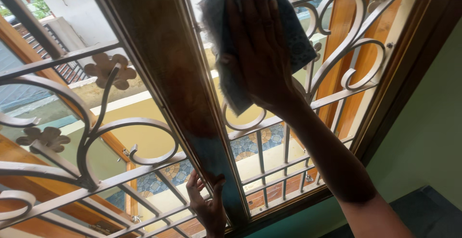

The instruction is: The person wipes the interior metal security bars and wooden frame of a window using a cloth. They systematically clean the horizontal and vertical bars and the frame edges, moving the cloth along each section.

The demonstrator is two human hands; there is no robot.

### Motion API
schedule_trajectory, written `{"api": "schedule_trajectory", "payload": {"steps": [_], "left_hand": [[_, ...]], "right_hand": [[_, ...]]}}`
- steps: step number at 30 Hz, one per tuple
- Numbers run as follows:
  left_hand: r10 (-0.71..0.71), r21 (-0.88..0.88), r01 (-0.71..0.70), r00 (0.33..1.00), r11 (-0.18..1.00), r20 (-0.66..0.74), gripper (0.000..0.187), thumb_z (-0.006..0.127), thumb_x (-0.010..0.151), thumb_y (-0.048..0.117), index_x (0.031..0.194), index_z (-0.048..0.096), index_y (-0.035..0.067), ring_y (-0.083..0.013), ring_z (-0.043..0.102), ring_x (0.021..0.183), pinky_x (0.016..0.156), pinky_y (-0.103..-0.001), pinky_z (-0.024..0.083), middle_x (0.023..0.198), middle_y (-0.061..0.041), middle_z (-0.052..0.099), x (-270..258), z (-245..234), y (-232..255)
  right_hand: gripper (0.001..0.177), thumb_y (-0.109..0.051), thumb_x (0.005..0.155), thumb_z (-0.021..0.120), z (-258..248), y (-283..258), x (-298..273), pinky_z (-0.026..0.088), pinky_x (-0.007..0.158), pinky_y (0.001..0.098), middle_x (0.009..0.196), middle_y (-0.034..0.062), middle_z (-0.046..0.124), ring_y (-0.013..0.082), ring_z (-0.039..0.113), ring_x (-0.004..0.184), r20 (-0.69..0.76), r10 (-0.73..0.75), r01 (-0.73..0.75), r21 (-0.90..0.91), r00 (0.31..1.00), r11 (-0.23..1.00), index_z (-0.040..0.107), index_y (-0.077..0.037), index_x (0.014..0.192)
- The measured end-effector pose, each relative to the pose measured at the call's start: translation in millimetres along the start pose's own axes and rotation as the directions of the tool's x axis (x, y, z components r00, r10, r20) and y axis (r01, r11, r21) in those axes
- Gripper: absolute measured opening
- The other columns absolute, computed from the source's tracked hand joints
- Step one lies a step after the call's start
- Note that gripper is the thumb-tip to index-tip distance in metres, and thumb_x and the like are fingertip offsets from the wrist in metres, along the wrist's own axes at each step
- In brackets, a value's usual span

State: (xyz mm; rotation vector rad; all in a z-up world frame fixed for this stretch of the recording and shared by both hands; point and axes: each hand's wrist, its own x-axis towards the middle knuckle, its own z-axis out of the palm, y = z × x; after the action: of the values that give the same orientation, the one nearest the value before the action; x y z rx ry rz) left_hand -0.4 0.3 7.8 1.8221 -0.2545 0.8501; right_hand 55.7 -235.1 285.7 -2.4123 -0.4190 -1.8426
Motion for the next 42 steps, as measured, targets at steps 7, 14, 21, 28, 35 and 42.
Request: {"api": "schedule_trajectory", "payload": {"steps": [7,14,21,28,35,42], "left_hand": [[-0.027,-0.031,0.026,0.999,0.999,-0.037,0.068,0.076,0.087,0.032,0.139,0.049,-0.002,-0.0303,0.075,0.103,0.093,-0.046,0.058,0.115,-0.019,0.07,-3.1,3.5,1.6],[0.02,0.084,-0.011,0.994,0.996,-0.107,0.064,0.074,0.091,0.031,0.14,0.049,-0.003,-0.0338,0.072,0.107,0.099,-0.049,0.055,0.122,-0.023,0.067,-8.2,13.0,-3.3],[0.027,0.049,-0.021,0.99,0.999,-0.141,0.067,0.071,0.093,0.037,0.141,0.048,-0.003,-0.0307,0.072,0.106,0.096,-0.044,0.057,0.12,-0.02,0.066,-9.4,18.5,1.8],[-0.015,0.072,0.02,0.998,0.997,-0.061,0.063,0.068,0.091,0.043,0.133,0.055,-0.002,-0.0239,0.065,0.098,0.081,-0.037,0.057,0.108,-0.014,0.059,-4.4,10.2,17.2],[0.013,0.016,-0.013,1.0,1.0,0.003,0.061,0.068,0.092,0.046,0.128,0.057,-0.001,-0.0227,0.063,0.096,0.08,-0.039,0.056,0.106,-0.012,0.057,-0.1,1.9,16.7],[0.034,-0.016,-0.032,0.995,0.999,0.098,0.062,0.065,0.096,0.046,0.134,0.052,-0.002,-0.0232,0.067,0.097,0.089,-0.043,0.058,0.106,-0.013,0.061,-0.1,-8.5,9.3]], "right_hand": [[0.069,-0.046,0.111,0.034,-18.9,116.7,-43.5,0.016,0.13,0.0541,0.168,0.0223,0.021,0.0386,0.02,0.156,-0.117,0.034,-0.043,-0.078,0.993,0.996,0.02,-0.004,0.165],[0.058,-0.028,0.112,0.043,-68.2,224.1,-68.5,0.027,0.125,0.0558,0.155,0.0306,0.034,0.0464,0.036,0.147,-0.16,0.056,-0.118,-0.404,0.985,0.907,0.028,0.004,0.158],[0.041,-0.031,0.117,0.038,-102.8,211.1,-58.1,0.048,0.099,0.0571,0.118,0.0292,0.06,0.044,0.059,0.109,0.008,0.668,-0.653,-0.205,0.744,0.729,0.056,0.0,0.137],[0.048,-0.023,0.116,0.046,-55.8,150.9,-44.0,0.021,0.119,0.0605,0.157,0.0309,0.042,0.0507,0.031,0.144,-0.188,0.185,-0.248,-0.402,0.965,0.881,0.046,0.006,0.154],[0.045,-0.022,0.117,0.05,-12.0,43.3,-8.9,0.007,0.136,0.0556,0.166,0.021,0.037,0.0397,0.024,0.159,-0.13,-0.086,0.115,0.243,0.988,0.963,0.045,0.003,0.155],[0.051,-0.022,0.116,0.056,-6.8,-54.1,7.8,0.008,0.133,0.0526,0.168,0.0185,0.025,0.0343,0.015,0.161,-0.031,-0.132,0.13,0.514,0.991,0.848,0.042,-0.001,0.161]]}}
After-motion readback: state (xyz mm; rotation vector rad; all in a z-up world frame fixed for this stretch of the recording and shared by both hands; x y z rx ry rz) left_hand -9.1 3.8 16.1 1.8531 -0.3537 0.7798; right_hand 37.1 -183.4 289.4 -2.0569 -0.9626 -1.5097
